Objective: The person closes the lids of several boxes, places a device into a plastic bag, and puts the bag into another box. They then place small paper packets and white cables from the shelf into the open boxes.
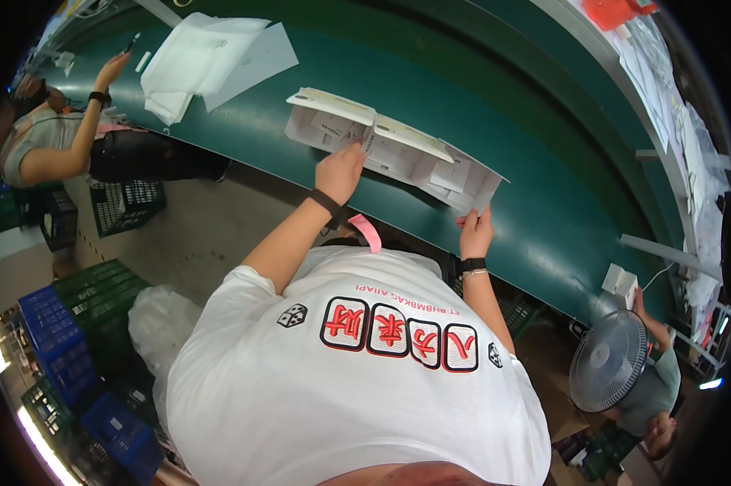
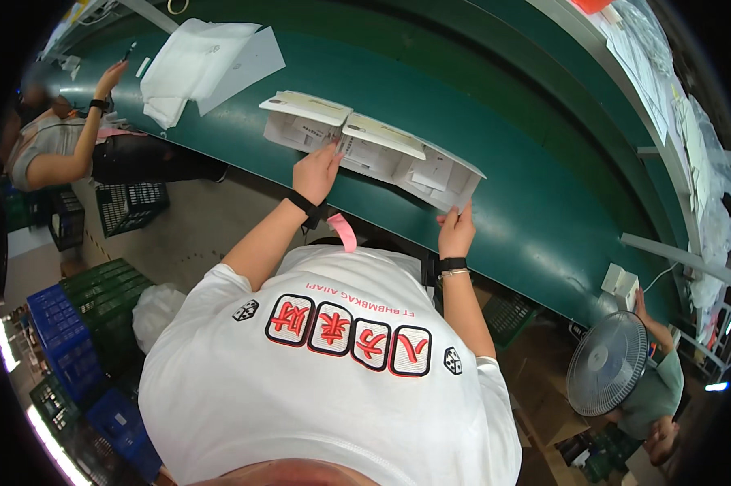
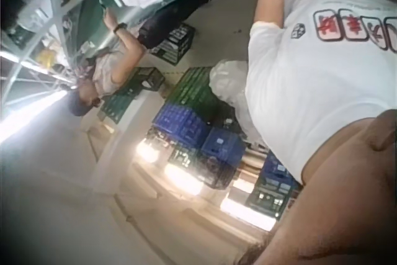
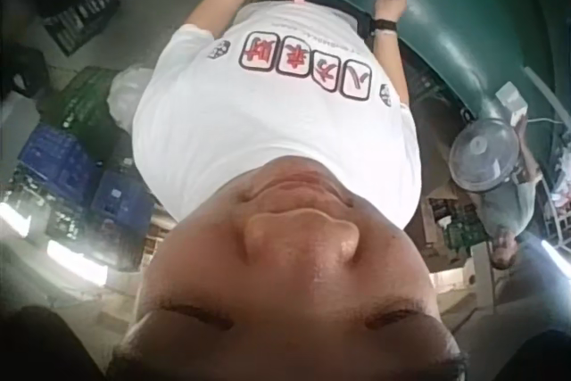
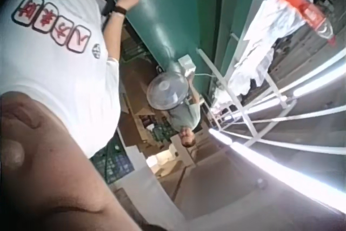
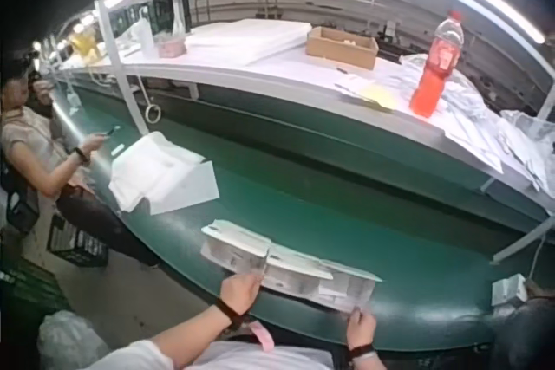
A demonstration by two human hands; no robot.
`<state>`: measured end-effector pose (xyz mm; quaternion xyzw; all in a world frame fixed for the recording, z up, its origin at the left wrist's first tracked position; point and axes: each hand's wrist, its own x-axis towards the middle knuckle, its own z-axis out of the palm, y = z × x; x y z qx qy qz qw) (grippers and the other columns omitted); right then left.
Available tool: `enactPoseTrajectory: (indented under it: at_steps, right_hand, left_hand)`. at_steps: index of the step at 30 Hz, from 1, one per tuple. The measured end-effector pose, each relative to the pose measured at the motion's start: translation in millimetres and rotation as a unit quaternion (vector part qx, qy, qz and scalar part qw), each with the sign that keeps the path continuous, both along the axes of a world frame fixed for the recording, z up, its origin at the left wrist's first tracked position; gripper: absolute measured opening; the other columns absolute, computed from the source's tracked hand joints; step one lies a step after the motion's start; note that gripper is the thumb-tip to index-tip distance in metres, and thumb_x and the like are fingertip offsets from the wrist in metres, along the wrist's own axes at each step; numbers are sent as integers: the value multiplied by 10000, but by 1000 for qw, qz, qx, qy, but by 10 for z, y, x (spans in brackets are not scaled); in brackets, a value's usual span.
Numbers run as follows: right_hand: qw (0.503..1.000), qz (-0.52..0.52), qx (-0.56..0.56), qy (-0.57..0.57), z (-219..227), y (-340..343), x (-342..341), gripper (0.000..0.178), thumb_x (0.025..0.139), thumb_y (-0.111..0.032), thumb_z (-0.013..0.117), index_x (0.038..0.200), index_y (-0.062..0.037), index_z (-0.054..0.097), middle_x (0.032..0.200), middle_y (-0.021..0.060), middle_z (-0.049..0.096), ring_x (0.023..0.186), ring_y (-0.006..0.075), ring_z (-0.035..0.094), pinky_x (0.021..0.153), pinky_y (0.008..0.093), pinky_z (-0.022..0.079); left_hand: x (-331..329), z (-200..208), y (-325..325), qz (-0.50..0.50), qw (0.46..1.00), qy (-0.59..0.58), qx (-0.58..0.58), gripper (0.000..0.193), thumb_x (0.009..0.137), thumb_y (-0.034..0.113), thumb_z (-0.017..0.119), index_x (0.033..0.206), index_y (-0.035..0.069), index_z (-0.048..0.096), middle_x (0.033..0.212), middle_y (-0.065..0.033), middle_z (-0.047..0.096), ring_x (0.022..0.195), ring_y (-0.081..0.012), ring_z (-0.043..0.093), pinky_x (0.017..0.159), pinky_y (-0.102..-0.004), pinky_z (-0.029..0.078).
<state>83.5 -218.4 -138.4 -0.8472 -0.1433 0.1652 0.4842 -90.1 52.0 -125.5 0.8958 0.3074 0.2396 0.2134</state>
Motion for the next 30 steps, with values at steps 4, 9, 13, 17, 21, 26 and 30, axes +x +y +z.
enactPoseTrajectory:
  at_steps: [4,9,13,17,21,26,30]
  right_hand:
    - [998,-12,3,-66,-10,-189,79,448,1004,-103,487,1442,-26,435,760,106,680,638,167,671,598,312,528]
    - [996,-3,-16,-85,1,-296,197,444,999,-101,492,1437,-39,452,752,114,661,617,173,657,586,318,516]
    - [995,5,-31,-93,264,-276,185,397,1009,-119,493,1397,-31,484,687,85,656,624,151,651,598,310,518]
    - [994,37,-47,-96,454,-138,224,422,1001,-127,503,1412,-35,473,705,100,658,598,163,645,587,320,517]
    - [996,60,-62,9,55,-79,328,465,984,-126,528,1436,-44,457,776,117,669,621,172,645,597,324,516]
    - [995,-4,-53,-85,-298,-237,243,388,950,-87,598,1325,-20,521,997,136,676,755,174,665,658,294,520]
    - [985,19,-26,-170,413,-27,-29,339,916,-42,624,1246,-5,558,1088,152,651,849,196,661,718,286,523]
  left_hand:
    - [93,104,-220,-14,999,-34,-1,258,914,217,628,1129,76,649,930,-143,699,798,-358,671,659,-451,542]
    - [192,-7,-256,5,999,-21,-24,265,921,223,625,1139,72,637,923,-148,695,787,-366,666,646,-455,538]
    - [190,162,-259,24,999,-11,-30,274,927,226,621,1153,73,632,923,-150,694,785,-373,663,649,-460,537]
    - [92,128,-170,58,996,39,-60,289,931,226,618,1171,65,628,941,-154,696,807,-376,663,679,-468,538]
    - [44,-170,-61,37,991,71,-107,317,928,218,627,1183,32,616,995,-176,688,878,-379,657,744,-462,532]
    - [-24,-61,-110,-31,996,-2,-84,341,879,159,674,1173,3,600,1142,-200,638,1047,-392,603,886,-462,489]
    - [-281,86,-186,-43,996,-32,-74,343,835,112,699,1147,11,597,1203,-193,602,1108,-398,564,960,-470,452]
